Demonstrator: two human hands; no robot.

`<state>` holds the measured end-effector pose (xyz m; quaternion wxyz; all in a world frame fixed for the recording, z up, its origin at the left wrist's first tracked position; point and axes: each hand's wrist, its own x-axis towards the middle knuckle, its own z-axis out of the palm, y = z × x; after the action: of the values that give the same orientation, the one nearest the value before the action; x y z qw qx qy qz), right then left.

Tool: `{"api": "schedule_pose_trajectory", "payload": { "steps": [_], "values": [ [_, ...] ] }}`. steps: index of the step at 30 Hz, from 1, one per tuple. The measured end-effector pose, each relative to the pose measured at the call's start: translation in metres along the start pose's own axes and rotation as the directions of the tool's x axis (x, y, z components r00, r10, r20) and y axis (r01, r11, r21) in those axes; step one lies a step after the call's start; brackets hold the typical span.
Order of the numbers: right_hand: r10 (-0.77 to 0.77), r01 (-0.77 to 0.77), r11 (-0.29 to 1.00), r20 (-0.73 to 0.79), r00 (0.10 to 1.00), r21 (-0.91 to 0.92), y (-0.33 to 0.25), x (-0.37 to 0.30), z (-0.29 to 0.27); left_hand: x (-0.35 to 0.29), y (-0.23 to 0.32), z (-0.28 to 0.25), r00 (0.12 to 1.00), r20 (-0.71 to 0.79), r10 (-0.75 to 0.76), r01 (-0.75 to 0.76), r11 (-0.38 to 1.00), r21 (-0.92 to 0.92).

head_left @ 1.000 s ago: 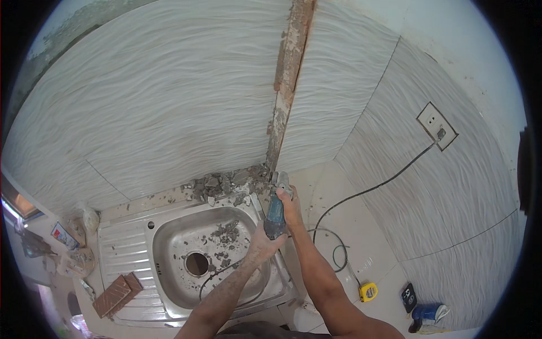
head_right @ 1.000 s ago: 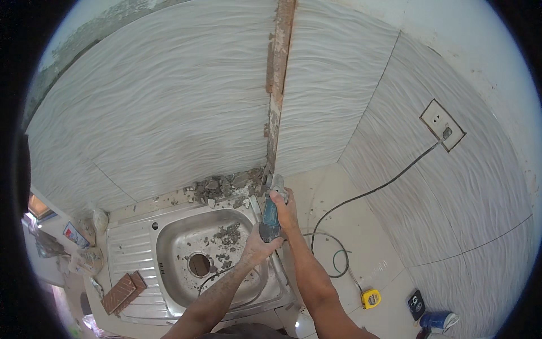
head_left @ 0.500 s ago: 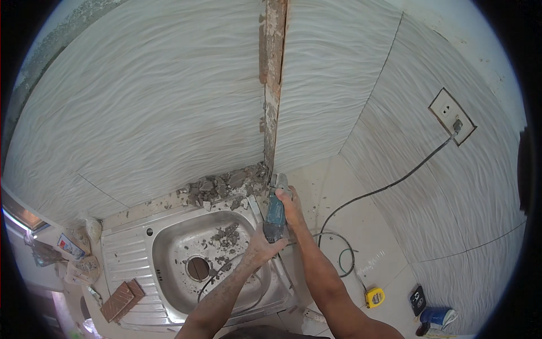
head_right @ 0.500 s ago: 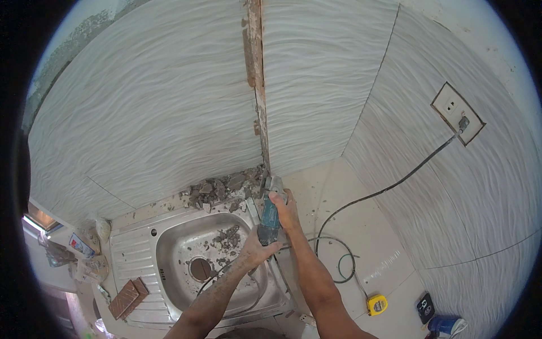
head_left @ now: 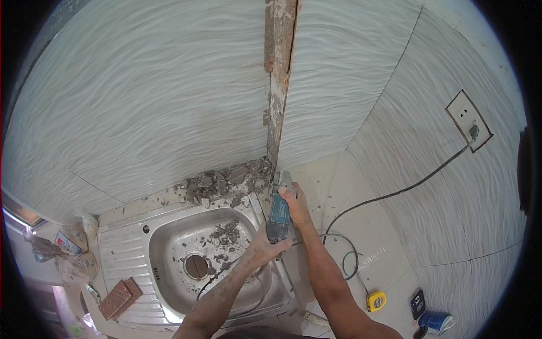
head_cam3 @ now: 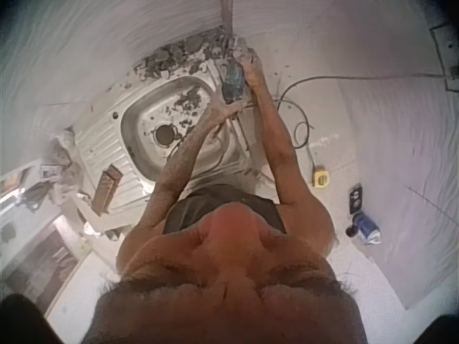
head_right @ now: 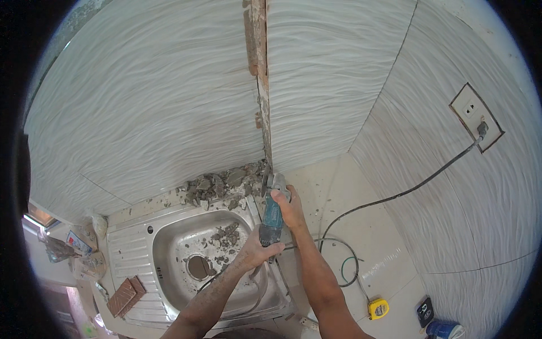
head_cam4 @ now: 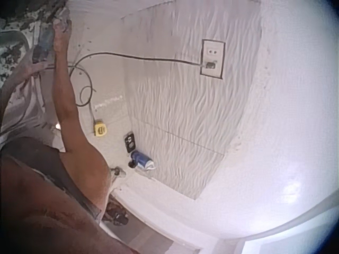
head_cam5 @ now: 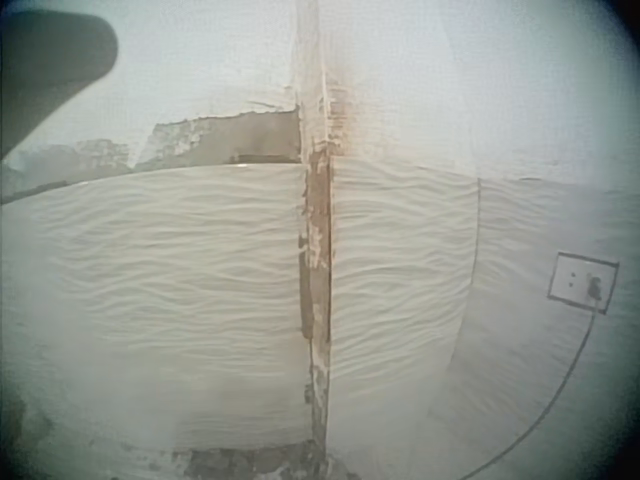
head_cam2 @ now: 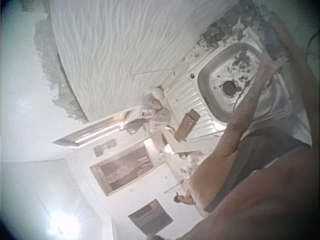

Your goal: Cutting a vertical groove into a tiled wall next to a sink using a handheld angle grinder.

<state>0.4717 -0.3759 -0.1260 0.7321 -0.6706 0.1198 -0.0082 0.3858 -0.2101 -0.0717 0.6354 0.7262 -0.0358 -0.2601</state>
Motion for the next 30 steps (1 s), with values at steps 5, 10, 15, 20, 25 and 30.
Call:
{"api": "schedule_pose_trajectory", "payload": {
  "steps": [5, 10, 15, 20, 25, 30],
  "values": [
    [0.014, -0.014, 1.000, -0.016, 1.000, -0.012, 0.001, 0.002, 0.002, 0.006, -0.009, -0.004, 0.999, 0.004, 0.032, -0.033, 0.998, 0.055],
    [-0.002, 0.001, 1.000, -0.024, 1.000, -0.007, 0.015, 0.008, -0.005, 0.006, 0.003, -0.002, 1.000, 0.025, -0.019, 0.017, 0.998, 0.062],
    [0.048, -0.047, 0.998, 0.005, 0.999, -0.040, -0.001, 0.003, 0.000, 0.005, 0.007, -0.006, 0.999, 0.027, -0.024, 0.023, 0.999, 0.030],
    [0.048, -0.049, 0.997, -0.023, 0.999, -0.057, 0.001, 0.004, -0.003, 0.007, 0.009, -0.004, 0.998, 0.041, -0.051, 0.049, 0.997, 0.052],
    [0.026, -0.028, 0.999, -0.057, 0.998, -0.034, 0.001, 0.002, 0.000, 0.008, -0.001, -0.005, 0.999, 0.035, -0.032, 0.029, 0.996, 0.090],
    [0.028, -0.028, 0.999, -0.009, 1.000, -0.026, 0.006, 0.006, -0.004, 0.007, 0.006, -0.005, 0.997, 0.053, -0.053, 0.050, 0.997, 0.059]
  ]
}}
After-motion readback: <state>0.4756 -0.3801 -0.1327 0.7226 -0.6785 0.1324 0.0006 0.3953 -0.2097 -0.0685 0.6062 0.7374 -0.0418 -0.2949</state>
